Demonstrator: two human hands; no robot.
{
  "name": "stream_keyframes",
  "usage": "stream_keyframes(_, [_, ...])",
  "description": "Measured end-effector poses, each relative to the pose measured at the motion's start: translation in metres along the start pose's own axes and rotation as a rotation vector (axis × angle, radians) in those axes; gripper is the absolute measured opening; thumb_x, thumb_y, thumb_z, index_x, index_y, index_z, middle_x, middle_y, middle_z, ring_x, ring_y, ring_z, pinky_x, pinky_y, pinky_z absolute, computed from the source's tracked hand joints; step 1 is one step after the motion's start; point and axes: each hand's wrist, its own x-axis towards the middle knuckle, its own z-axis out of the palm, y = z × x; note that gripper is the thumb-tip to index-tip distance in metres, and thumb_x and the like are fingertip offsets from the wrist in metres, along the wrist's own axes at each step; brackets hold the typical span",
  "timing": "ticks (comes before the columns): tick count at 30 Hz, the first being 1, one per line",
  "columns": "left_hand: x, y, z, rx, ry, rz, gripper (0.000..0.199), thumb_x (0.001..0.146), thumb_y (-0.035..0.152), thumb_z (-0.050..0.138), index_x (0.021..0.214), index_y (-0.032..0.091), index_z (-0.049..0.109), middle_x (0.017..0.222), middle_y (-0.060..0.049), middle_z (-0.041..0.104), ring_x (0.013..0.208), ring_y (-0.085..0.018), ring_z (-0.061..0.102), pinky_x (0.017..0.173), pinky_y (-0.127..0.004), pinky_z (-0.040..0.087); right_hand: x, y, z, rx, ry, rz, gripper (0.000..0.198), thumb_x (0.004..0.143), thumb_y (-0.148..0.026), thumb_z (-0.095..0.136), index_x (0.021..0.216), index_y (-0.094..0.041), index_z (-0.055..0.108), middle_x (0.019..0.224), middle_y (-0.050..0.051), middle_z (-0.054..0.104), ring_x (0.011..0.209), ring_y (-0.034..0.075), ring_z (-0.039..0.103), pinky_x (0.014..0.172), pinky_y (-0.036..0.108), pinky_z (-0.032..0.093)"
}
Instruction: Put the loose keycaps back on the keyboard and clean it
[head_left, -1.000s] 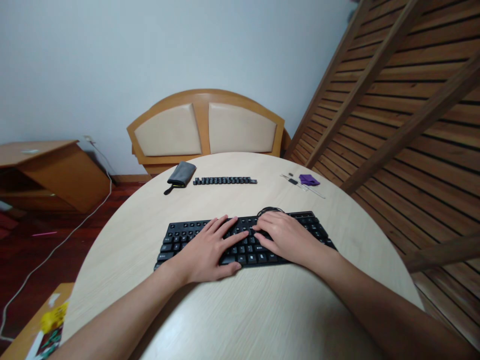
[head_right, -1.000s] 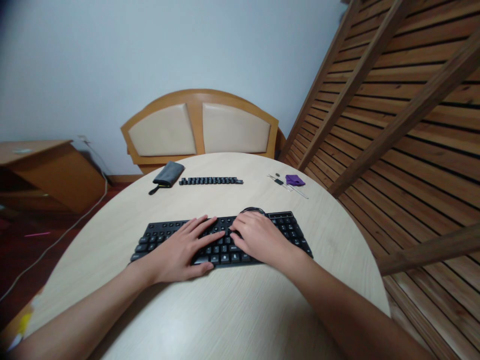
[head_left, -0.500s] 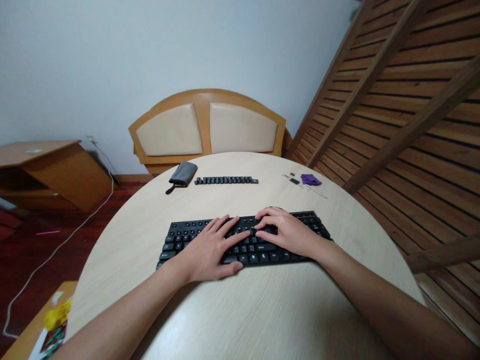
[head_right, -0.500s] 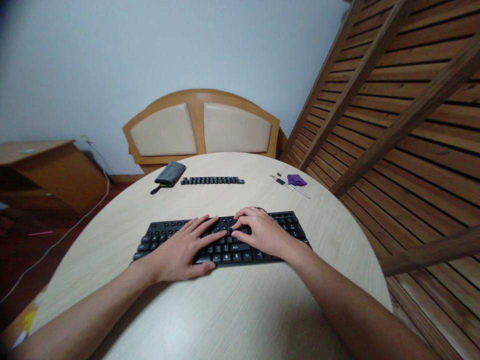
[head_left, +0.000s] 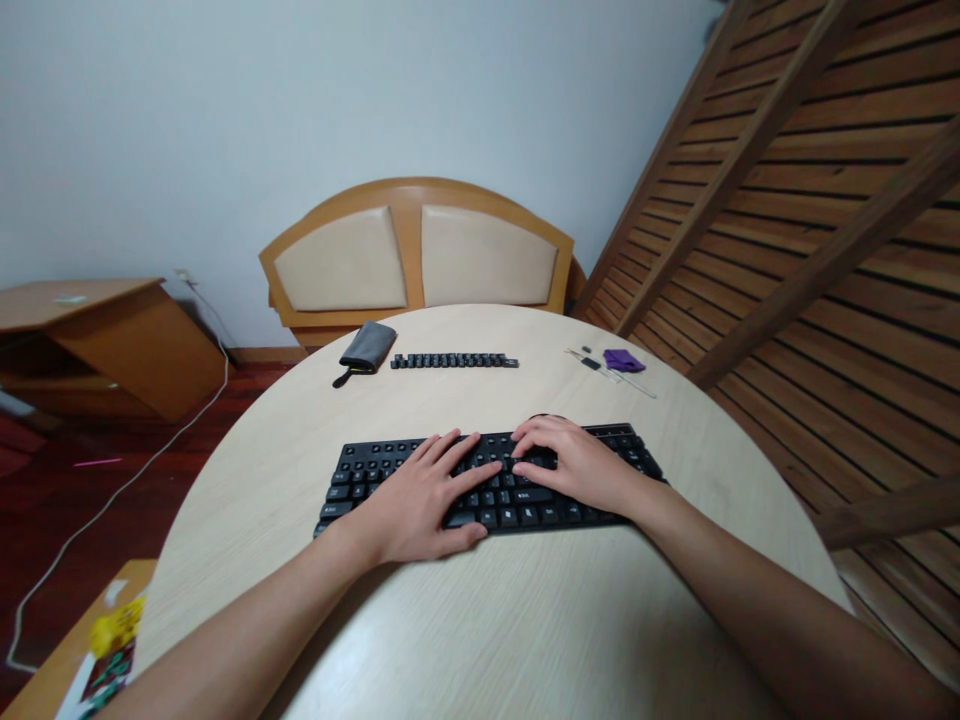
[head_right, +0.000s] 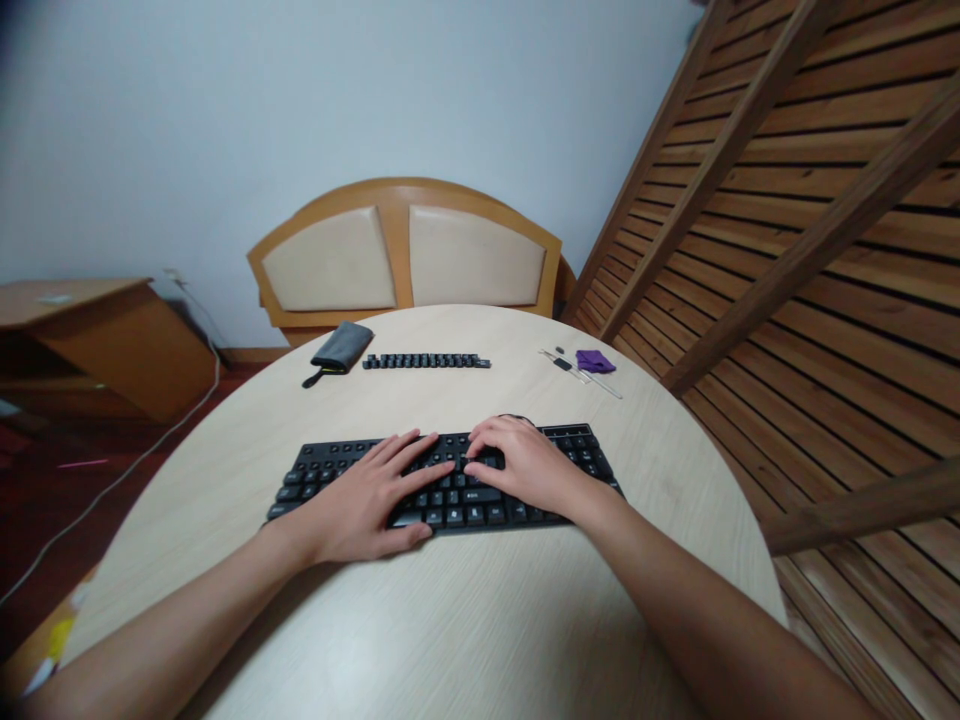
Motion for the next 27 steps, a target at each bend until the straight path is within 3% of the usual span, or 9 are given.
stream_keyframes(27, [0.0002,-0.0003,0.0016,-0.054,0.034,0.004,0.076,0.087,0.053,0.064,0.155,0.035,0.035,0.167,-0.007,0.022,0.150,-0.041,0.023,0.119,-0.062,0.023,0.0009,-0.0063,-0.0006,-0.047,-0.048,0.088,0.006,0.090,-0.027,0.070,0.088,-0.021,0.070,0.115,0.007,0.070,0.107,0.023,0.064,0.097,0.040,0.047])
